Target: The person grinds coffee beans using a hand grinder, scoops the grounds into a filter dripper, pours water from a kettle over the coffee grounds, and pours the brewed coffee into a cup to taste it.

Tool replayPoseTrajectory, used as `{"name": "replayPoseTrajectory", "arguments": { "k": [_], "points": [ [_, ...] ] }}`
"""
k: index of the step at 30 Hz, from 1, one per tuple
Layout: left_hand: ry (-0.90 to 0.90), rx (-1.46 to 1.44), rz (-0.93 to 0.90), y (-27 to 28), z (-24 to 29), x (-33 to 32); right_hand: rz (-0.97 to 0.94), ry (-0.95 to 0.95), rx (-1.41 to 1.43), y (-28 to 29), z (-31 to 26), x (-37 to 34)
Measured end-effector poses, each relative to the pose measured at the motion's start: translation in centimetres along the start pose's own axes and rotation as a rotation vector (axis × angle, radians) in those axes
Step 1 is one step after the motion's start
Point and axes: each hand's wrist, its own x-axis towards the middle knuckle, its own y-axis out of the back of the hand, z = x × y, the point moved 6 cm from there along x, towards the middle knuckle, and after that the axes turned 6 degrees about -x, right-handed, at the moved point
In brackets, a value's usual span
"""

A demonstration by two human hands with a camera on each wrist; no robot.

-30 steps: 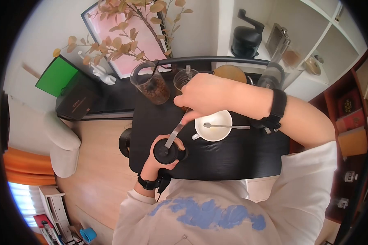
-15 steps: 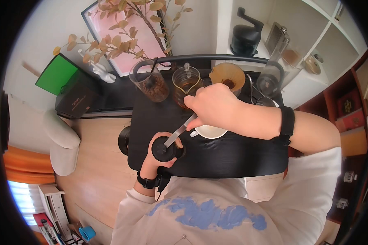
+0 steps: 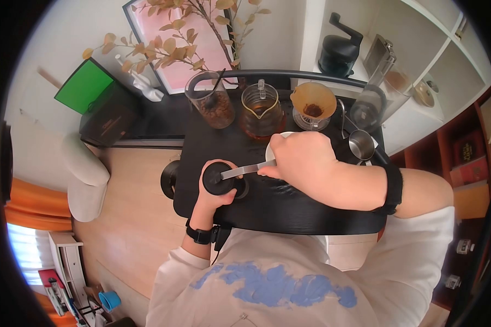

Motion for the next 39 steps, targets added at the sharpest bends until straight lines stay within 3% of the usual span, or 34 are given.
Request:
{"name": "replayPoseTrajectory", "arguments": {
  "k": [5,8,9,11,13,16,17,20,25,30,39],
  "points": [
    [0.021,-0.013,0.033,-0.1,0.1,0.3,-0.092,-0.04,0.016,0.2,-0.3,-0.5],
    [0.01,0.007,0.124,0.3,0.0,0.7,-0.016,-0.001,0.039,0.6,-1.9,-2.0],
    [0.0,0.042,0.141,0.8,-0.9,1.1,0.096,0.113,0.095,0.8,-2.9,-2.6],
    [-0.016,0.077,0.161,1.3,-1.6,1.4,0.091,0.217,0.153,1.5,-4.9,-3.9],
    [-0.027,0.04,0.066,1.0,-1.8,1.8,0.045,0.261,0.108,1.4,-5.9,-4.1],
    [-0.027,0.039,0.074,1.0,-1.7,1.9,0.178,0.401,0.178,1.3,-6.7,-4.1],
    [-0.013,0.081,0.076,1.1,-1.7,1.9,0.174,0.401,0.18,1.1,-6.9,-4.0],
    [0.019,0.048,0.062,1.2,-1.8,1.8,0.067,0.69,0.326,0.7,-8.9,-3.9],
    [-0.031,0.083,-0.001,-0.2,-1.2,1.9,-0.044,0.956,0.521,1.0,-12.6,-3.1],
    [0.06,0.08,0.009,0.5,-1.7,1.7,0.141,1.193,0.531,1.0,-14.7,-2.5],
    [0.05,0.034,0.015,0.5,-0.4,1.5,0.497,1.234,0.501,1.4,-15.2,-2.5]
  ]
}}
